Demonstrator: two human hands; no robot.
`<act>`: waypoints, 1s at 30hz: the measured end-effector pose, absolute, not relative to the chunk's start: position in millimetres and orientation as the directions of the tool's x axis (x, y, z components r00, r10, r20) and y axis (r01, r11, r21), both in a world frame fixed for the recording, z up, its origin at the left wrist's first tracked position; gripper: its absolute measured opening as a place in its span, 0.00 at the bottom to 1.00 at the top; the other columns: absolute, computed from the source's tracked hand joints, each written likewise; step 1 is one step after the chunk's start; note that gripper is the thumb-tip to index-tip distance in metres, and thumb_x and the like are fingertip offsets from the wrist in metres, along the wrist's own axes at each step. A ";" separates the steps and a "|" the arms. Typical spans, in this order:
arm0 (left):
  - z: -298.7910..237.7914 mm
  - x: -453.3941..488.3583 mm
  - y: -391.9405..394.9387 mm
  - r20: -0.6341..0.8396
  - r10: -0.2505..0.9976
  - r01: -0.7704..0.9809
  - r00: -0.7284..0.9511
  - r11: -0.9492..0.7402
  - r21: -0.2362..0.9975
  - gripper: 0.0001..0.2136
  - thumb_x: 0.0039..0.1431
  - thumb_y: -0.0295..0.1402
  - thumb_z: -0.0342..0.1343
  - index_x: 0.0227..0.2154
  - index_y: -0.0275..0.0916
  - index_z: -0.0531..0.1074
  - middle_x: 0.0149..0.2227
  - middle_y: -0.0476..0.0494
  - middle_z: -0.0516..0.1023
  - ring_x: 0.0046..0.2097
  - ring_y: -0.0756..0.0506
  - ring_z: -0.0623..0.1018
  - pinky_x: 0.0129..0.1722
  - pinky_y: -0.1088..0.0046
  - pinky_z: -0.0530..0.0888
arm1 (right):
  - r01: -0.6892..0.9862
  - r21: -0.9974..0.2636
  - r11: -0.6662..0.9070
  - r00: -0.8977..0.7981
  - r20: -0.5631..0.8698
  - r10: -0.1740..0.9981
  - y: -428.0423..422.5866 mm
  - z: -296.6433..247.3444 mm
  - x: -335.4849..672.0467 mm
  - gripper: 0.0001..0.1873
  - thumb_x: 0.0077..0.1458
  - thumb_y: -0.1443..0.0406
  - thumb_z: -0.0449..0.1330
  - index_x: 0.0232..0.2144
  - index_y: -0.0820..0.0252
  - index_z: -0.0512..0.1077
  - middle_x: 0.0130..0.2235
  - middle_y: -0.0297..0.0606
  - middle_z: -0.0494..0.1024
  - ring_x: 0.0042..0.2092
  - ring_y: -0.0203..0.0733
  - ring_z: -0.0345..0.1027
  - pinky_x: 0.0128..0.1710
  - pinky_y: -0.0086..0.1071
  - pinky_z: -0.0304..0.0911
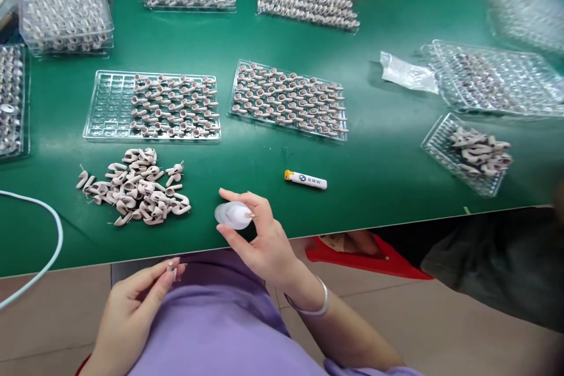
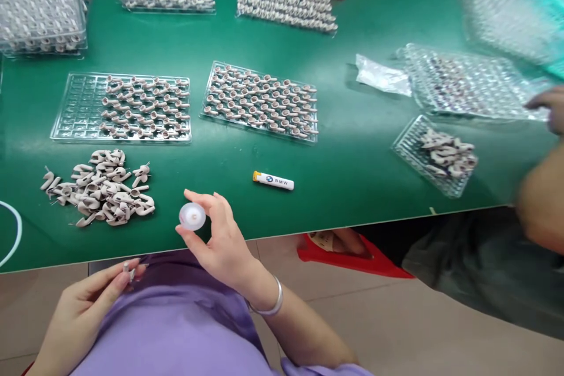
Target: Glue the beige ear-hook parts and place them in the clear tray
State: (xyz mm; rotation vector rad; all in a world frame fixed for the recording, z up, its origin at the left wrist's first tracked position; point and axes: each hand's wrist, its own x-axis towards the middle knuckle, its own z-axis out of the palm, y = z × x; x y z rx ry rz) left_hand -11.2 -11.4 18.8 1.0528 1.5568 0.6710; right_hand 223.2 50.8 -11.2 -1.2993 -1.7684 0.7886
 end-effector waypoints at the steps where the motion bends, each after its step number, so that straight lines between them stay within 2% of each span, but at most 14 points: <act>1: 17.5 -9.2 -11.4 -0.574 0.819 0.192 -0.014 0.566 0.802 0.17 0.52 0.49 0.63 0.38 0.42 0.83 0.37 0.40 0.85 0.39 0.40 0.84 0.40 0.71 0.80 | 0.488 -0.831 0.268 -0.140 0.228 0.964 48.0 -12.3 224.5 0.30 0.58 0.60 0.64 0.59 0.55 0.57 0.58 0.49 0.70 0.57 0.51 0.67 0.58 0.51 0.63; 2: 15.5 -7.6 -11.1 -0.652 0.758 0.124 0.000 0.647 0.753 0.20 0.49 0.51 0.64 0.36 0.41 0.83 0.37 0.38 0.85 0.39 0.39 0.83 0.39 0.70 0.80 | 0.494 -0.830 0.258 -0.091 0.245 0.965 44.2 -13.5 225.3 0.35 0.56 0.58 0.66 0.60 0.55 0.55 0.59 0.51 0.67 0.59 0.53 0.65 0.59 0.52 0.62; 4: 9.8 -5.4 -10.1 -0.731 0.681 0.039 0.026 0.730 0.682 0.23 0.44 0.53 0.66 0.35 0.39 0.84 0.37 0.36 0.84 0.38 0.40 0.83 0.39 0.69 0.80 | 0.482 -0.826 0.293 0.085 0.377 0.922 34.3 -16.1 224.6 0.40 0.52 0.57 0.69 0.61 0.54 0.55 0.58 0.50 0.65 0.59 0.54 0.63 0.57 0.51 0.63; 6: 3.2 -4.1 -9.7 -0.763 0.646 -0.027 0.033 0.764 0.645 0.23 0.42 0.53 0.68 0.34 0.39 0.84 0.38 0.36 0.84 0.36 0.42 0.81 0.38 0.71 0.79 | 0.491 -0.773 0.402 0.190 0.545 0.817 23.7 -17.3 219.8 0.31 0.53 0.63 0.69 0.56 0.53 0.60 0.50 0.44 0.70 0.51 0.49 0.67 0.50 0.45 0.67; 7: 0.2 -3.6 -9.7 -0.774 0.633 -0.060 0.036 0.774 0.630 0.23 0.41 0.53 0.68 0.34 0.39 0.84 0.38 0.36 0.84 0.35 0.43 0.81 0.37 0.72 0.79 | 0.503 -0.735 0.454 0.144 0.590 0.795 19.2 -17.3 215.9 0.25 0.55 0.67 0.67 0.52 0.53 0.63 0.44 0.40 0.72 0.45 0.45 0.68 0.44 0.41 0.67; 8: -2.4 -3.2 -9.6 -0.783 0.620 -0.091 0.041 0.783 0.615 0.23 0.40 0.53 0.69 0.33 0.40 0.84 0.37 0.37 0.84 0.35 0.44 0.80 0.36 0.73 0.78 | 0.511 -0.689 0.514 0.007 0.601 0.799 15.8 -16.9 211.2 0.18 0.56 0.70 0.65 0.47 0.54 0.67 0.38 0.37 0.73 0.39 0.41 0.68 0.40 0.38 0.65; 10: -6.0 -2.2 -8.9 -0.796 0.602 -0.128 0.060 0.796 0.592 0.22 0.38 0.52 0.70 0.33 0.40 0.84 0.35 0.39 0.84 0.33 0.46 0.79 0.34 0.74 0.77 | 0.516 -0.611 0.601 -0.261 0.556 0.789 13.0 -15.7 201.2 0.08 0.59 0.71 0.62 0.40 0.56 0.71 0.32 0.33 0.75 0.34 0.37 0.67 0.37 0.36 0.61; 12: -7.7 -1.2 -7.0 -0.796 0.600 -0.127 0.082 0.798 0.589 0.22 0.39 0.51 0.70 0.33 0.40 0.84 0.31 0.41 0.83 0.31 0.47 0.78 0.32 0.76 0.76 | 0.529 -0.553 0.643 -0.372 0.530 0.762 14.7 -15.4 192.7 0.03 0.61 0.70 0.60 0.37 0.58 0.73 0.30 0.32 0.76 0.32 0.36 0.66 0.35 0.36 0.57; 15: -7.8 0.7 -3.6 -0.794 0.602 -0.112 0.082 0.798 0.593 0.22 0.38 0.51 0.71 0.32 0.39 0.84 0.28 0.43 0.82 0.29 0.48 0.77 0.32 0.76 0.75 | 0.557 -0.514 0.652 -0.391 0.530 0.752 20.4 -16.8 186.0 0.04 0.62 0.68 0.59 0.36 0.60 0.75 0.29 0.33 0.76 0.32 0.35 0.65 0.35 0.35 0.55; 21: -3.4 4.4 0.0 -0.812 0.583 -0.133 0.030 0.807 0.575 0.22 0.33 0.52 0.72 0.26 0.38 0.83 0.26 0.43 0.81 0.28 0.47 0.77 0.30 0.74 0.75 | 0.580 -0.517 0.629 -0.373 0.519 0.769 21.5 -19.8 183.5 0.04 0.62 0.68 0.60 0.35 0.61 0.76 0.29 0.33 0.76 0.32 0.36 0.64 0.35 0.36 0.54; 30: -3.8 5.3 -0.5 -0.804 0.595 -0.102 0.024 0.801 0.590 0.22 0.35 0.52 0.71 0.29 0.39 0.84 0.26 0.42 0.81 0.29 0.47 0.78 0.32 0.75 0.77 | 0.611 -0.520 0.597 -0.386 0.462 0.798 16.0 -24.5 182.2 0.05 0.60 0.69 0.60 0.38 0.59 0.76 0.31 0.33 0.75 0.33 0.36 0.65 0.37 0.37 0.54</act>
